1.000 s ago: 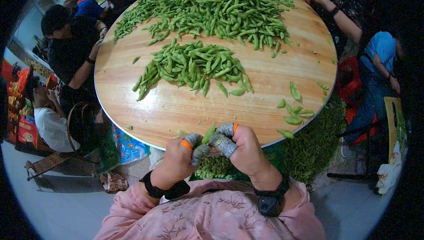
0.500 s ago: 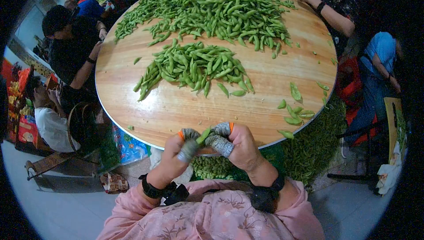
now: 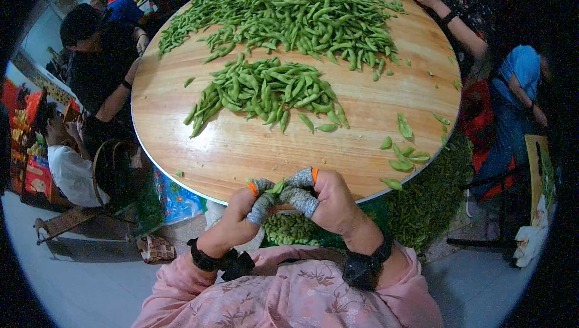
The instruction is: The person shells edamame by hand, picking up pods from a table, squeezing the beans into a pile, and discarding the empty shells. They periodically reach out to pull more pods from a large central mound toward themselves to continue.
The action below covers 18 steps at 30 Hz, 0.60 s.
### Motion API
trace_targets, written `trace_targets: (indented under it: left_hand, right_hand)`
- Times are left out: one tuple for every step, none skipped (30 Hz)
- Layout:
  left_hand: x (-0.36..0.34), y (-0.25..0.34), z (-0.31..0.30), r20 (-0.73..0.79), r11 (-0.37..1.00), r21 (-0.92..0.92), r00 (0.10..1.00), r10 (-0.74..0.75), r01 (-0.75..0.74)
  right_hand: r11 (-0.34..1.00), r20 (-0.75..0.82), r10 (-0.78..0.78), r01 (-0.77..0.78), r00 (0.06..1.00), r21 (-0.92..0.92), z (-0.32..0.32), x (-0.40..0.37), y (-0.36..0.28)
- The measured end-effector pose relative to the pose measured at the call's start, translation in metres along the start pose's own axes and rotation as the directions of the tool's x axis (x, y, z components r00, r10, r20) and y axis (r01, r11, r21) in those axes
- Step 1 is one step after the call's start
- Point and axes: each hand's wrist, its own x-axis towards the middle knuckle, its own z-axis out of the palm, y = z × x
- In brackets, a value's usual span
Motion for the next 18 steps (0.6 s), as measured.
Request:
trace_targets:
  left_hand:
    - [0.0,-0.003,0.001,-0.018,0.998,0.038,0.998,0.056,-0.055]
    - [0.0,-0.003,-0.002,-0.019,0.998,0.038,0.998,0.057,-0.056]
    - [0.0,-0.003,-0.006,-0.077,0.999,0.042,0.997,-0.025,0.028]
    - [0.0,-0.003,-0.009,-0.135,0.993,0.043,0.985,-0.107,0.114]
    - [0.0,0.0,-0.011,-0.14,0.992,0.045,0.984,-0.107,0.114]
    - [0.0,0.004,-0.012,-0.072,0.988,-0.061,0.987,-0.144,0.139]
    - [0.0,0.008,-0.013,-0.001,0.972,-0.165,0.985,-0.173,0.17]
    - [0.003,0.011,-0.013,0.032,0.996,0.019,0.996,-0.088,0.088]
    - [0.005,0.01,-0.011,0.014,0.996,0.023,0.996,-0.092,0.092]
    - [0.006,0.006,-0.01,0.072,0.987,-0.032,0.985,-0.156,0.158]
    - [0.006,0.004,-0.011,0.131,0.97,-0.083,0.967,-0.217,0.229]
    - [0.008,0.012,-0.014,0.194,0.96,-0.082,0.949,-0.25,0.269]
    - [0.006,0.009,-0.014,0.168,0.958,-0.082,0.952,-0.257,0.273]
    - [0.006,0.004,-0.012,0.2,0.964,-0.119,0.957,-0.21,0.236]
    - [0.005,0.001,-0.013,0.236,0.968,-0.154,0.959,-0.16,0.2]
    - [0.003,0.001,-0.014,0.226,0.968,-0.15,0.96,-0.165,0.202]
    - [0.003,0.001,-0.014,0.21,0.979,-0.127,0.969,-0.131,0.16]
    - [0.003,0.001,-0.014,0.197,0.987,-0.105,0.976,-0.096,0.118]
  right_hand:
    - [0.997,-0.052,-0.006,0.001,0.999,-0.084,0.0,0.0,0.0]
    - [0.986,-0.101,-0.016,-0.001,0.995,-0.167,-0.001,0.0,0.0]
    - [0.986,-0.097,-0.018,0.001,0.995,-0.169,-0.001,0.0,-0.002]
    - [0.968,-0.135,0.0,-0.035,0.991,-0.25,-0.001,-0.001,-0.006]
    - [0.942,-0.174,0.015,-0.073,0.985,-0.327,-0.001,-0.002,-0.008]
    - [0.943,-0.169,0.015,-0.07,0.986,-0.326,0.002,-0.002,-0.008]
    - [0.939,-0.118,0.007,-0.047,0.993,-0.34,0.005,-0.002,-0.008]
    - [0.936,-0.063,0.0,-0.022,0.998,-0.352,0.008,-0.001,-0.008]
    - [0.936,-0.045,0.001,-0.017,0.999,-0.351,0.009,-0.001,-0.011]
    - [0.92,-0.027,-0.003,-0.008,1.0,-0.392,0.01,-0.001,-0.015]
    - [0.904,-0.007,-0.005,0.002,1.0,-0.428,0.009,-0.001,-0.016]
    - [0.935,-0.007,0.037,-0.037,0.999,-0.352,0.003,-0.003,-0.005]
    - [0.936,0.019,0.039,-0.03,0.999,-0.35,0.002,-0.005,-0.004]
    - [0.971,0.013,0.077,-0.072,0.997,-0.229,0.001,-0.006,-0.005]
    - [0.988,0.006,0.117,-0.116,0.993,-0.102,0.0,-0.007,-0.004]
    - [0.983,0.026,0.123,-0.118,0.992,-0.138,-0.004,-0.007,-0.002]
    - [0.984,0.032,0.121,-0.115,0.992,-0.138,-0.003,-0.006,-0.002]
    - [0.981,0.023,0.124,-0.119,0.992,-0.152,-0.001,-0.005,-0.004]
